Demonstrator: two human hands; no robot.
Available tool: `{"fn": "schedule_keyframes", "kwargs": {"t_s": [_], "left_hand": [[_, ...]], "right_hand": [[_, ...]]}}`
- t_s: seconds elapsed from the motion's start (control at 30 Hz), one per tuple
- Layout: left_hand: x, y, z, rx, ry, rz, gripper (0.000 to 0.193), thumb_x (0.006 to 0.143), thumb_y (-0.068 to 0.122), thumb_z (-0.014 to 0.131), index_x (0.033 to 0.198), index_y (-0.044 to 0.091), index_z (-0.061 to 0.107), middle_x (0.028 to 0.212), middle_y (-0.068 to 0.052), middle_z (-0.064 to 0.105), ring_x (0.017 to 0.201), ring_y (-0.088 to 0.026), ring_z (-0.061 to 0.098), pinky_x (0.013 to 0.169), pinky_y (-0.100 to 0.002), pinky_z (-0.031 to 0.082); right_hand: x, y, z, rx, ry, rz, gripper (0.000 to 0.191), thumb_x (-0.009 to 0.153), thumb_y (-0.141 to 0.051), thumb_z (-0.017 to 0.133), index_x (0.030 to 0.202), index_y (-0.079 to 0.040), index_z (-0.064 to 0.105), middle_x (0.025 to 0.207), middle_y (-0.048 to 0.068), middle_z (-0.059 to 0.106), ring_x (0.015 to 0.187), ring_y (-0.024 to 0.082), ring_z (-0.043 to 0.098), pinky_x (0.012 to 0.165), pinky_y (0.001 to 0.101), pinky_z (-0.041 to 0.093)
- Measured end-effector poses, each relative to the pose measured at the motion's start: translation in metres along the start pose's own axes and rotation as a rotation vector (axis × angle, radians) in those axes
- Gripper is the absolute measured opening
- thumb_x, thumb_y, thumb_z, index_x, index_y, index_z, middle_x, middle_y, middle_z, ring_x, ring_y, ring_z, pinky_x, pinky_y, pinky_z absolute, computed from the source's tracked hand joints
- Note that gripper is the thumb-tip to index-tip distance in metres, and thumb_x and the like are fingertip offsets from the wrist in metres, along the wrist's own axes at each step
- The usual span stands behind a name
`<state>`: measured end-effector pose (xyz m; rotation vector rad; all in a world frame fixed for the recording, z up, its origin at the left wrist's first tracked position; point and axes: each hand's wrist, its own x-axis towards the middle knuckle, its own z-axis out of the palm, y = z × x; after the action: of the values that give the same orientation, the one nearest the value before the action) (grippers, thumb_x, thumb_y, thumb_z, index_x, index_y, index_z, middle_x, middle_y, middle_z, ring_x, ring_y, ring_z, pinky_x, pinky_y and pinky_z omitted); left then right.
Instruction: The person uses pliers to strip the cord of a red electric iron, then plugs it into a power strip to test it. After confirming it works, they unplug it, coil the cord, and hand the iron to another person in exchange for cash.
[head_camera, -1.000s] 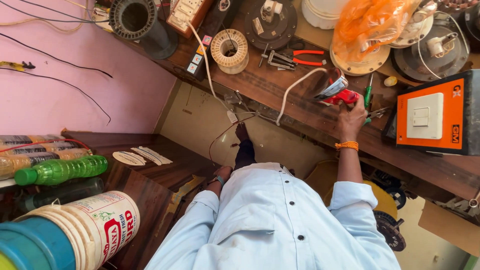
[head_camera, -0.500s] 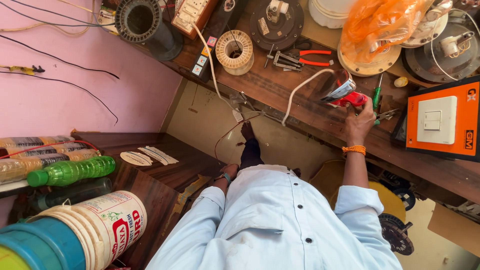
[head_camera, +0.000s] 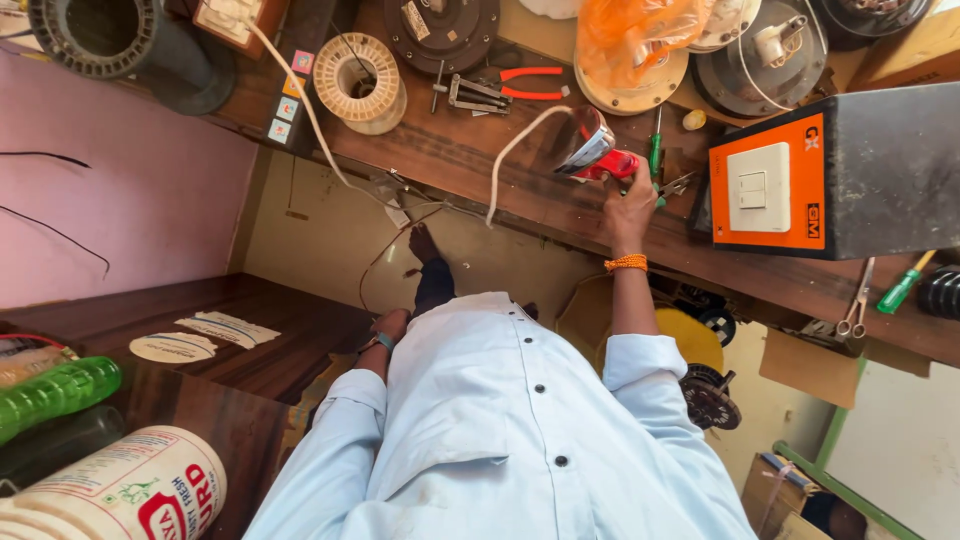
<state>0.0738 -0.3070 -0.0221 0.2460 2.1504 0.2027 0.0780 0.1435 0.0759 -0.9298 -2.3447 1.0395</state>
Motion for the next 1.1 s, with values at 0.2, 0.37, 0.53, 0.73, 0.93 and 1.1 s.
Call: {"fn": "schedule_keyframes", "kwargs": {"t_s": [0.2, 0.37, 0.53, 0.73, 0.93, 1.1], "left_hand": [[0.013, -0.005, -0.003, -0.062, 0.045, 0.016, 0.035, 0.099, 0.026, 0.049, 0.128, 0.02, 0.068, 0.14, -0.015, 0.061, 0.129, -0.039, 0.057, 0.107, -0.049, 0.044], [0.017, -0.007, -0.001, -0.113, 0.101, 0.074, 0.037, 0.095, 0.031, 0.053, 0.126, 0.021, 0.069, 0.138, -0.016, 0.063, 0.127, -0.041, 0.058, 0.106, -0.05, 0.046], [0.007, -0.007, -0.008, -0.158, 0.049, -0.015, 0.038, 0.092, 0.034, 0.058, 0.126, 0.022, 0.069, 0.137, -0.018, 0.063, 0.125, -0.043, 0.058, 0.104, -0.05, 0.047], [0.013, -0.008, -0.007, -0.115, 0.108, 0.051, 0.035, 0.091, 0.032, 0.059, 0.121, 0.019, 0.071, 0.134, -0.016, 0.065, 0.125, -0.041, 0.058, 0.103, -0.049, 0.047], [0.011, -0.001, -0.015, -0.105, 0.067, 0.001, 0.034, 0.091, 0.029, 0.059, 0.121, 0.018, 0.071, 0.134, -0.016, 0.065, 0.125, -0.04, 0.059, 0.103, -0.048, 0.048], [0.006, 0.002, -0.017, -0.121, 0.083, 0.026, 0.034, 0.091, 0.027, 0.059, 0.121, 0.018, 0.072, 0.135, -0.015, 0.065, 0.126, -0.039, 0.059, 0.105, -0.048, 0.047]], "right_hand": [[-0.001, -0.006, -0.001, 0.031, 0.013, -0.074, 0.036, 0.089, -0.005, 0.08, 0.121, -0.007, 0.064, 0.112, 0.014, 0.076, 0.102, 0.03, 0.073, 0.089, 0.041, 0.056], [0.002, -0.002, -0.001, 0.005, 0.012, -0.04, 0.041, 0.086, -0.006, 0.082, 0.122, -0.006, 0.061, 0.11, 0.016, 0.074, 0.105, 0.034, 0.072, 0.089, 0.0431, 0.055], [0.003, -0.007, -0.001, -0.02, -0.03, 0.04, 0.043, 0.087, -0.007, 0.082, 0.123, -0.008, 0.06, 0.115, 0.014, 0.074, 0.107, 0.031, 0.072, 0.091, 0.0422, 0.056], [-0.005, -0.017, 0.001, 0.029, 0.06, -0.079, 0.056, 0.085, 0.002, 0.076, 0.136, -0.007, 0.058, 0.123, 0.017, 0.071, 0.11, 0.033, 0.071, 0.093, 0.0423, 0.055], [-0.002, -0.012, 0.002, -0.02, 0.018, -0.02, 0.042, 0.088, -0.005, 0.081, 0.125, -0.006, 0.061, 0.113, 0.016, 0.073, 0.107, 0.033, 0.072, 0.09, 0.0429, 0.055], [0.001, -0.003, 0.003, -0.057, -0.005, -0.019, 0.039, 0.087, -0.006, 0.082, 0.12, -0.004, 0.061, 0.111, 0.018, 0.073, 0.105, 0.036, 0.071, 0.088, 0.0454, 0.054]]}}
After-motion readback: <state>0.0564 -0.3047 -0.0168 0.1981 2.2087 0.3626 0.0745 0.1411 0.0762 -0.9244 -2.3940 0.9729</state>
